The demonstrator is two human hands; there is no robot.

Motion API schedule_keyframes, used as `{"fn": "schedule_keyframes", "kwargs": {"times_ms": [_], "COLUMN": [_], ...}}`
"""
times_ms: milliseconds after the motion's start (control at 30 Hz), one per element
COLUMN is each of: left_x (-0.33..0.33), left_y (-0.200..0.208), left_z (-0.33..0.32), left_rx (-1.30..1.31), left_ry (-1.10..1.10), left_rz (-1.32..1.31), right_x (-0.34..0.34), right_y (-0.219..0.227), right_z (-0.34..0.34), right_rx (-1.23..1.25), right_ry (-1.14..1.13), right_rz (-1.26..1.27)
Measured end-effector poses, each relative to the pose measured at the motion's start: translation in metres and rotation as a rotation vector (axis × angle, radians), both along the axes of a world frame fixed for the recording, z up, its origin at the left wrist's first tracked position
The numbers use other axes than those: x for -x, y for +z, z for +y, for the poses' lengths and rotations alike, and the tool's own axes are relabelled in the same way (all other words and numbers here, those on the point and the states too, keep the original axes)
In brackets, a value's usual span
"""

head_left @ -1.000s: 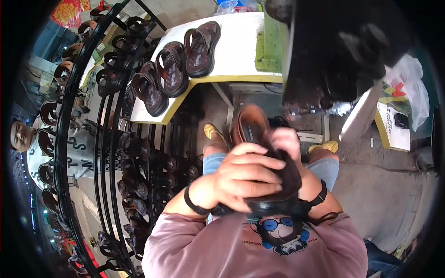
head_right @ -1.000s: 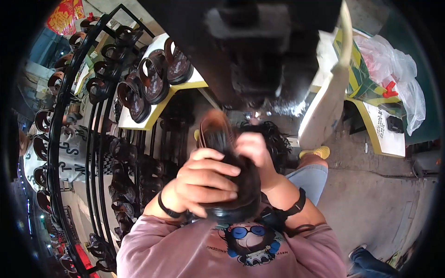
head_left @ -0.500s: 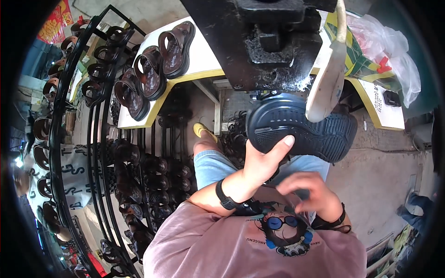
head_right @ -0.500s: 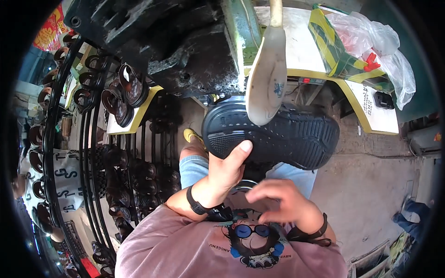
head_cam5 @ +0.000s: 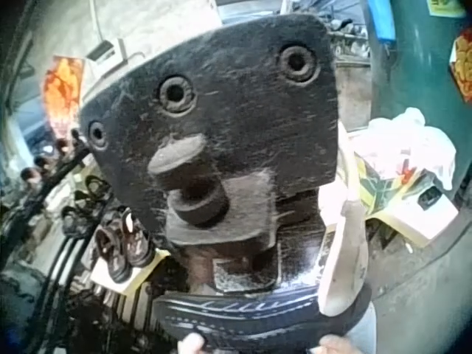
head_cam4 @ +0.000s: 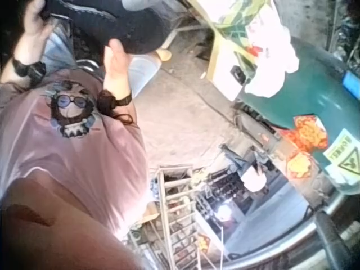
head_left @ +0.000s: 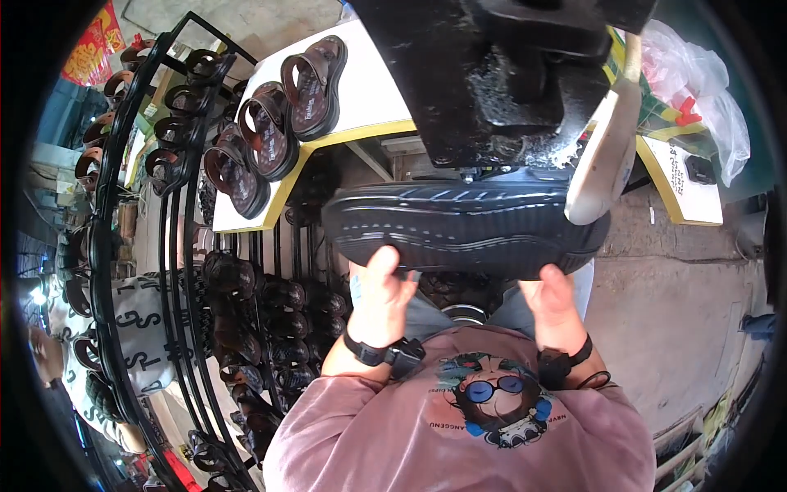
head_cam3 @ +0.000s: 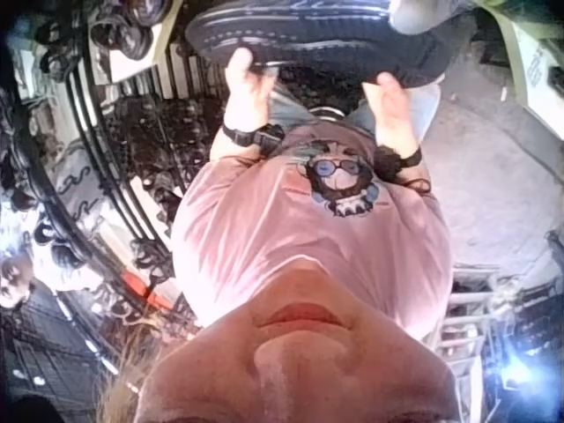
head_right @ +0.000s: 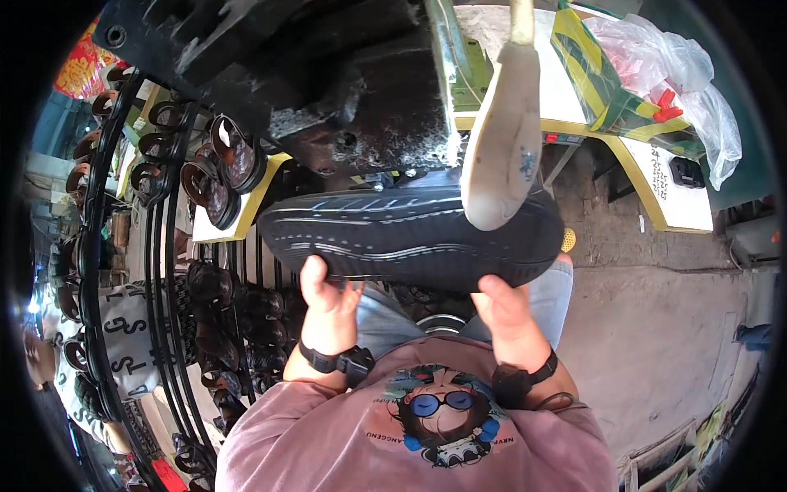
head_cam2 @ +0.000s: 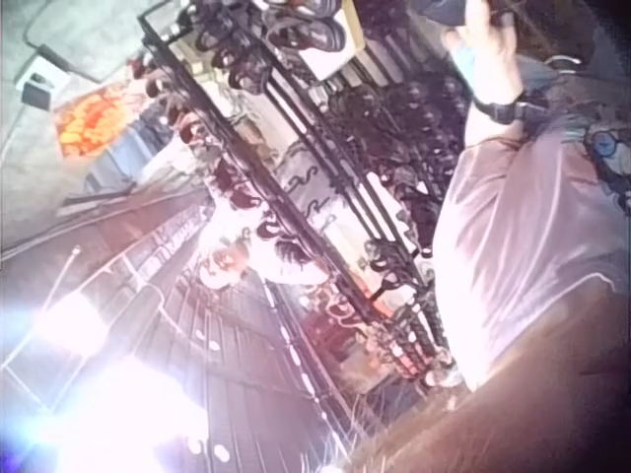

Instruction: Attaching and pressing soles onto shoes using a manufacturing machine.

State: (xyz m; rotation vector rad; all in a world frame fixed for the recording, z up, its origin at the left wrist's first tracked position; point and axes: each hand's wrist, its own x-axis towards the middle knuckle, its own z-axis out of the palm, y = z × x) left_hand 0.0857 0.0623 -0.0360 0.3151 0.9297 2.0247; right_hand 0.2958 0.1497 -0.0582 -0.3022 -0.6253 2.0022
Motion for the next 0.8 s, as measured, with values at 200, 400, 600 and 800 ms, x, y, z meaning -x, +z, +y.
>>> {"fn": "schedule_keyframes", "kwargs": {"times_ms": [200,400,600,800], "left_x": [0.079,0.085,0.057,-0.006], "left_y": [0.062,0.135,0.070,0.010], "left_z": [0.002,0.028,0.020,-0.008], "left_rx": [-0.318,0.055,0.108,0.005], "left_ry": [-0.215,-0.348,-0.289,-0.112], "left_rz": [0.154,1.683,1.191,0.449], "right_x": [0.046,0.057,0.061,0.051], "right_y": [0.018,0.049,0.059,0.061], "right_z": [-0.025,-0.001,-0.003,-0.008], "right_rx": [0.063,-0.284,-0.344,-0.282], "right_ry": [0.064,0.149,0.128,-0.078], "right_rz": [-0.014,-0.315,-0.481,-0.439]}}
